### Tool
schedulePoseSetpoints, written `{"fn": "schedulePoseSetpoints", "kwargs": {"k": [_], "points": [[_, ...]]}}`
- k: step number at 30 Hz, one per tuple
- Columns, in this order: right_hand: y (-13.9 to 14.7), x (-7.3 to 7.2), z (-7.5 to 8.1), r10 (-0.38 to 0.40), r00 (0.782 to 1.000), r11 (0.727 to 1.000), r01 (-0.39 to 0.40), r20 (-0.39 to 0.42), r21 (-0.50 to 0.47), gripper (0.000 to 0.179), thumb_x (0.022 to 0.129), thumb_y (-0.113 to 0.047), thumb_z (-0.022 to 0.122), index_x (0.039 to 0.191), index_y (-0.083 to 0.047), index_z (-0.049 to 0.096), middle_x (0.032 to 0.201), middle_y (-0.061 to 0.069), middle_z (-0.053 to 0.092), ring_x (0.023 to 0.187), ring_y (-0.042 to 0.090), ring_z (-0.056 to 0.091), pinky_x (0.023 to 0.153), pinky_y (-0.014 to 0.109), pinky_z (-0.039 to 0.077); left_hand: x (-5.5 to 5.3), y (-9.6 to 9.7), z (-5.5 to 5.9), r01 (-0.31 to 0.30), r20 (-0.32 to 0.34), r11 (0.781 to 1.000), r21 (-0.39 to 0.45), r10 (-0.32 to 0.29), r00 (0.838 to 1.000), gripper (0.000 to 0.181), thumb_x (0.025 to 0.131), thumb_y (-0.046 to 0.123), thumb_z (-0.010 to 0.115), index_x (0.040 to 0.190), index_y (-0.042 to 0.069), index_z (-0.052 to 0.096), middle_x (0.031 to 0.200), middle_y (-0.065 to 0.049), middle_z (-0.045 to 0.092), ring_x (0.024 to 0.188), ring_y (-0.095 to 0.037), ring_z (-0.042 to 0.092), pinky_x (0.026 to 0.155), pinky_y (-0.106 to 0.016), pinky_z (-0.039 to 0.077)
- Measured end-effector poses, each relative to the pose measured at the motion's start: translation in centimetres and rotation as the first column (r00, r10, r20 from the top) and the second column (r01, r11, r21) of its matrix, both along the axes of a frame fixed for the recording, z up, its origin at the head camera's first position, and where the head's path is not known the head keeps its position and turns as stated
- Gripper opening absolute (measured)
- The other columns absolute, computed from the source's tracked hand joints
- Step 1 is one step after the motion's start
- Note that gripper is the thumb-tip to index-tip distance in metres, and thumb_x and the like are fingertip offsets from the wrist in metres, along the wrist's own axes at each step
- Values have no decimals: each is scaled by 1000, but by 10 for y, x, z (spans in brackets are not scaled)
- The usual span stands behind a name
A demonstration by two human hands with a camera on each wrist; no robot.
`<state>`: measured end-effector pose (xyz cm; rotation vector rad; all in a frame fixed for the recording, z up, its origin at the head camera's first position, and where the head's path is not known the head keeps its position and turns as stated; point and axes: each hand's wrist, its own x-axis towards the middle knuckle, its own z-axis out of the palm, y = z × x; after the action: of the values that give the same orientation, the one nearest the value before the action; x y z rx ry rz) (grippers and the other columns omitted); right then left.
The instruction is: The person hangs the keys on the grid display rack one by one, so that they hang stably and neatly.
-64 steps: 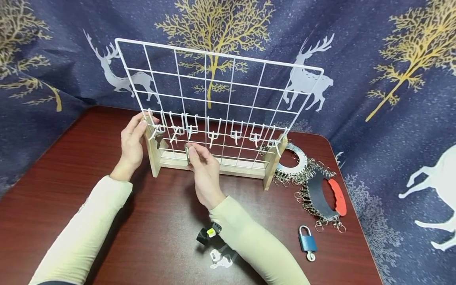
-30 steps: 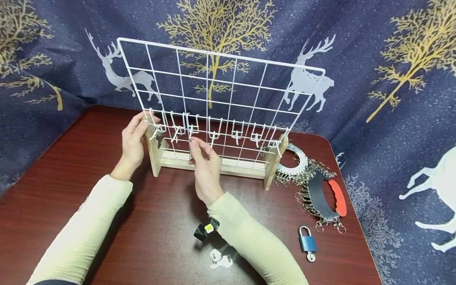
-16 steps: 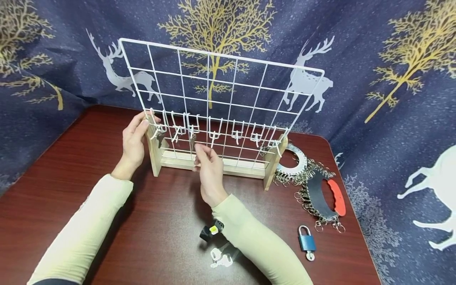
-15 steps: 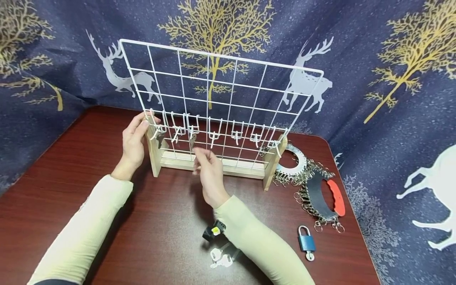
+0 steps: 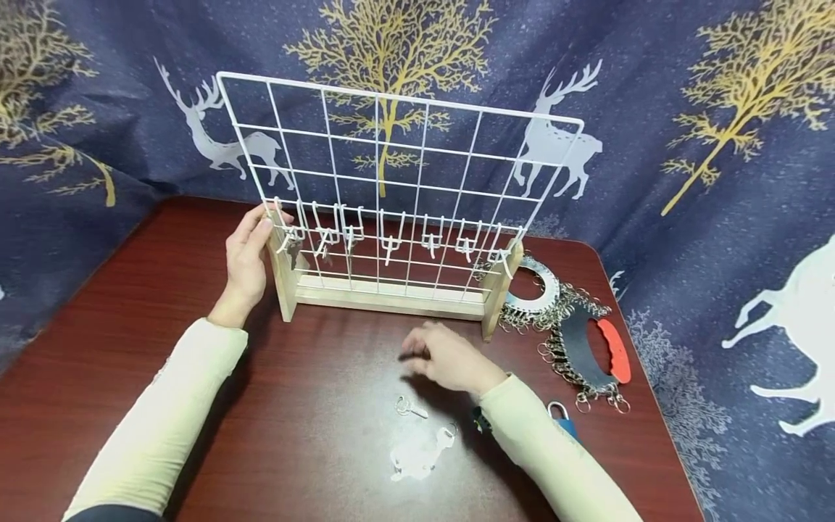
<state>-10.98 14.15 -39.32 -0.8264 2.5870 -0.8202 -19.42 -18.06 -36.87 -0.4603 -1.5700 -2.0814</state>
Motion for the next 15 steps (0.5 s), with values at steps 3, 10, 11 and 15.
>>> {"fn": "schedulePoseSetpoints", "kwargs": {"k": [3, 10, 11, 15], "points": [[-1, 10, -9, 122, 992, 989, -120, -24, 87, 40, 80, -38, 76, 113, -18, 67, 98, -7, 61, 99, 18, 58, 97, 43, 42, 0, -2, 1, -7, -6, 1000, 6, 7, 1000, 24, 101, 8, 46, 118, 2, 62, 101, -20, 62, 61, -20, 61, 54, -29, 53], [-7, 24, -13, 208, 968, 962, -176, -140, 207, 36, 75, -44, 79, 101, -22, 68, 94, -8, 48, 80, 8, 49, 76, 28, 47, 0, -2, 2, 5, 3, 1000, -3, -5, 1000, 26, 101, 9, 46, 120, -2, 60, 102, -19, 62, 62, -23, 62, 56, -32, 54], [-8, 24, -13, 213, 967, 961, -181, -143, 209, 32, 76, -41, 79, 99, -21, 67, 93, -8, 48, 79, 7, 49, 75, 27, 46, 1, -2, 2, 8, 5, 1000, -4, -8, 1000, 27, 101, 9, 46, 120, -4, 59, 102, -19, 62, 62, -23, 62, 55, -32, 55], [-7, 26, -12, 226, 966, 960, -198, -127, 200, 21, 82, -35, 76, 94, -20, 67, 92, -9, 53, 79, 6, 52, 76, 27, 47, 1, 0, 2, 20, 6, 1000, -2, -20, 1000, 30, 101, 9, 45, 122, -10, 55, 102, -15, 63, 62, -23, 63, 55, -33, 56]]}}
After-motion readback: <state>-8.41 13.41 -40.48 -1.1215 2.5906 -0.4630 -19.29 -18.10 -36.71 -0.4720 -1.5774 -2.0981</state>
